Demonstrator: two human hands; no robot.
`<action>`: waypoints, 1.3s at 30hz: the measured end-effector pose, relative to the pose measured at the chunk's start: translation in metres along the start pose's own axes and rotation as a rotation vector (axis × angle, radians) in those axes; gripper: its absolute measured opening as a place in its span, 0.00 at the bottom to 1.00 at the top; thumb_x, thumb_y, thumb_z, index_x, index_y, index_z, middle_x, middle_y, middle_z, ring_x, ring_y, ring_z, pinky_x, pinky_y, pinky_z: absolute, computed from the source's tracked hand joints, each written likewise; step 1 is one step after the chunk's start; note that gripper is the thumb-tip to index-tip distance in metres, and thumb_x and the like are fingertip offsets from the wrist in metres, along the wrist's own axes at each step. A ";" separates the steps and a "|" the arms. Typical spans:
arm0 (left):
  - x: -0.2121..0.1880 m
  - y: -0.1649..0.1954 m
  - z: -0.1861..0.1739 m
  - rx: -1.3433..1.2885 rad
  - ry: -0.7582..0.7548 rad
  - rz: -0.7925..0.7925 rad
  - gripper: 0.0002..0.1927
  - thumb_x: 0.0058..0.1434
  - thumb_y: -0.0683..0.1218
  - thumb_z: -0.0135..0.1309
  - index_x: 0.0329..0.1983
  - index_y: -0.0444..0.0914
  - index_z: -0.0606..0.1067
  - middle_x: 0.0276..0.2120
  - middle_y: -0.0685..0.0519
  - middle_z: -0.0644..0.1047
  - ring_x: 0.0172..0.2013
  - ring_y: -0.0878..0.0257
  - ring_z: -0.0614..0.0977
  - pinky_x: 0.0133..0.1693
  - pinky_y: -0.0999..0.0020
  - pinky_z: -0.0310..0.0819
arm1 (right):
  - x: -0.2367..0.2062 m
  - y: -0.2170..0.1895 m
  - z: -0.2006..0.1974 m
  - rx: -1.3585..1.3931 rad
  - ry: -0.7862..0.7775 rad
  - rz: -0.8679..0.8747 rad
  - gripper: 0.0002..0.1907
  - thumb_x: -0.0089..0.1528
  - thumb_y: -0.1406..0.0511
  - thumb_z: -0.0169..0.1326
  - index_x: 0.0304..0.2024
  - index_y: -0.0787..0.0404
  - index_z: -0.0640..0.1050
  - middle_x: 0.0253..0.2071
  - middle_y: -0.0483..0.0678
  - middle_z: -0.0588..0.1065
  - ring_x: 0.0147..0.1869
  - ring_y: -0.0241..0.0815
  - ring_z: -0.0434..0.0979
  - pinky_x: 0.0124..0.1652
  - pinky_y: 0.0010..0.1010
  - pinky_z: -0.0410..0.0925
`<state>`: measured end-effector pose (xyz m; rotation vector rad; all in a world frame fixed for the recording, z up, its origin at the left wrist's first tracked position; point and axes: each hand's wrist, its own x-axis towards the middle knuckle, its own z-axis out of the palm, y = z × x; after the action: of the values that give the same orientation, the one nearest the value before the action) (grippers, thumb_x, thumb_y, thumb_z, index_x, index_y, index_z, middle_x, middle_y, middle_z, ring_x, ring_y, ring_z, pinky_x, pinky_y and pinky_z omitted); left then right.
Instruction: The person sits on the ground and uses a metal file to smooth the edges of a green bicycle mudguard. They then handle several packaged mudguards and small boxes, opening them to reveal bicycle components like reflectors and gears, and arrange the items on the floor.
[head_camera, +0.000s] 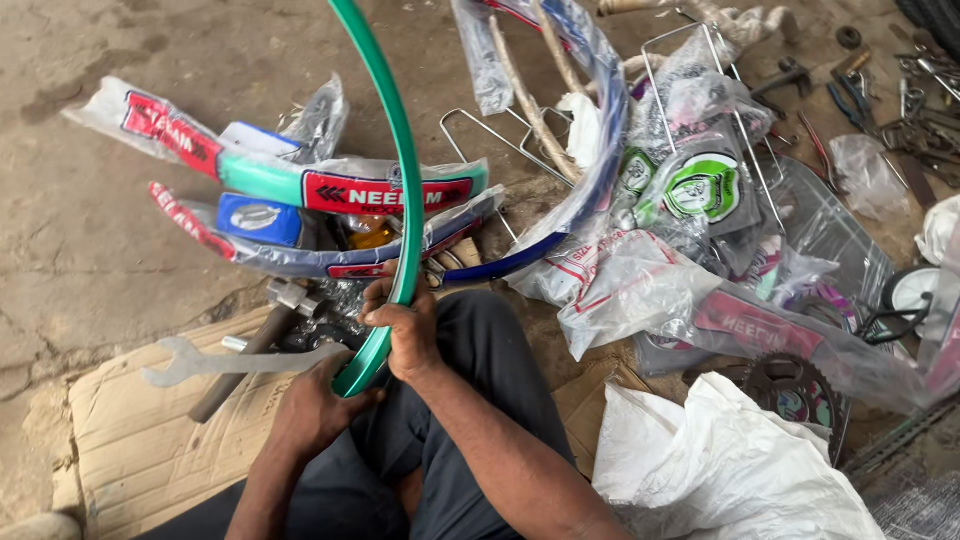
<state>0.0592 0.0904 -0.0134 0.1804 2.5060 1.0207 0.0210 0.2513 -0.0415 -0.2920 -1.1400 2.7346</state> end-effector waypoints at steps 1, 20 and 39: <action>0.000 0.000 -0.001 0.008 0.009 0.008 0.39 0.43 0.59 0.70 0.57 0.38 0.75 0.40 0.39 0.82 0.45 0.45 0.84 0.46 0.53 0.76 | 0.000 0.002 0.000 -0.005 0.005 0.003 0.35 0.46 0.78 0.53 0.59 0.65 0.68 0.37 0.51 0.74 0.35 0.43 0.76 0.37 0.36 0.75; 0.001 -0.015 0.019 0.135 -0.003 0.063 0.39 0.45 0.57 0.70 0.60 0.37 0.75 0.46 0.38 0.82 0.48 0.45 0.85 0.49 0.53 0.77 | -0.021 -0.002 -0.005 0.011 -0.093 -0.096 0.25 0.53 0.77 0.57 0.52 0.67 0.66 0.37 0.48 0.73 0.39 0.38 0.75 0.41 0.32 0.72; -0.010 0.073 0.080 0.028 0.060 0.489 0.42 0.44 0.47 0.68 0.66 0.40 0.70 0.50 0.38 0.80 0.48 0.43 0.84 0.48 0.55 0.79 | -0.014 -0.331 -0.235 -1.999 0.441 0.150 0.44 0.50 0.69 0.66 0.68 0.56 0.64 0.71 0.59 0.59 0.60 0.62 0.72 0.54 0.51 0.69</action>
<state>0.1000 0.1907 -0.0104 0.8132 2.5903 1.1829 0.1166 0.6385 0.0343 -0.9936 -2.9999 0.4586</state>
